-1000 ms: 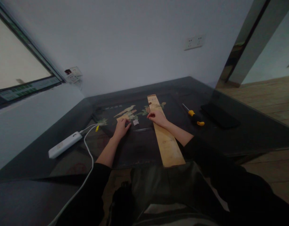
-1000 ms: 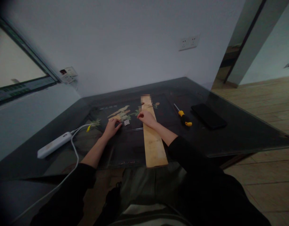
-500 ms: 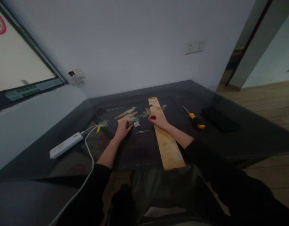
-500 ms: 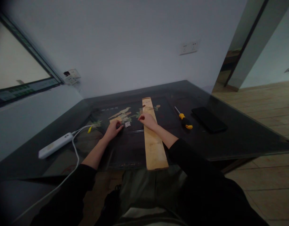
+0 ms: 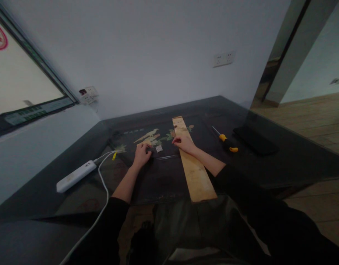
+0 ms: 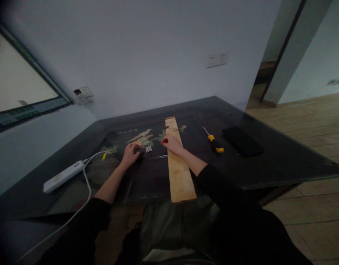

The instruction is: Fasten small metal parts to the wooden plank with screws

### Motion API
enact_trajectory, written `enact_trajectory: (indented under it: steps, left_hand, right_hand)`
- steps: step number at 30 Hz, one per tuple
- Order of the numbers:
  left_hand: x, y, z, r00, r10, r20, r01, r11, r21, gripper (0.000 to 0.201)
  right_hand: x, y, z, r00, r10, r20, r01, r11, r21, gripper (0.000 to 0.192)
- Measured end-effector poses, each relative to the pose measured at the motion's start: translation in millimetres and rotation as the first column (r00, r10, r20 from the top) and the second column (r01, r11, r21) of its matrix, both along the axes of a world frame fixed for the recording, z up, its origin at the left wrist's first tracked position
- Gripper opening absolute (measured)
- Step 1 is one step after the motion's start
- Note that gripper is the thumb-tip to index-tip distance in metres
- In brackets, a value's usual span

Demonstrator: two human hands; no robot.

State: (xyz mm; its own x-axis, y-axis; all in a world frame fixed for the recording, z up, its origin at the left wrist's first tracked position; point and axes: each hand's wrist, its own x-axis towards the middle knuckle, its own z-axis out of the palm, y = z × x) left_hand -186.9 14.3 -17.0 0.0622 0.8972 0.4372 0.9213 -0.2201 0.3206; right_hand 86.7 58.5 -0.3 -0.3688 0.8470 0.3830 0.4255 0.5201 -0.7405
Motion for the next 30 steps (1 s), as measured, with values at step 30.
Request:
enact_trajectory:
  steps: [30]
  left_hand:
    - [-26, 7, 18.3, 0.965, 0.043, -0.26, -0.118, 0.953, -0.278, 0.05]
  right_hand:
    - [0, -4, 1.4, 1.0, 0.0, -0.016, -0.001, 1.0, -0.011, 0.017]
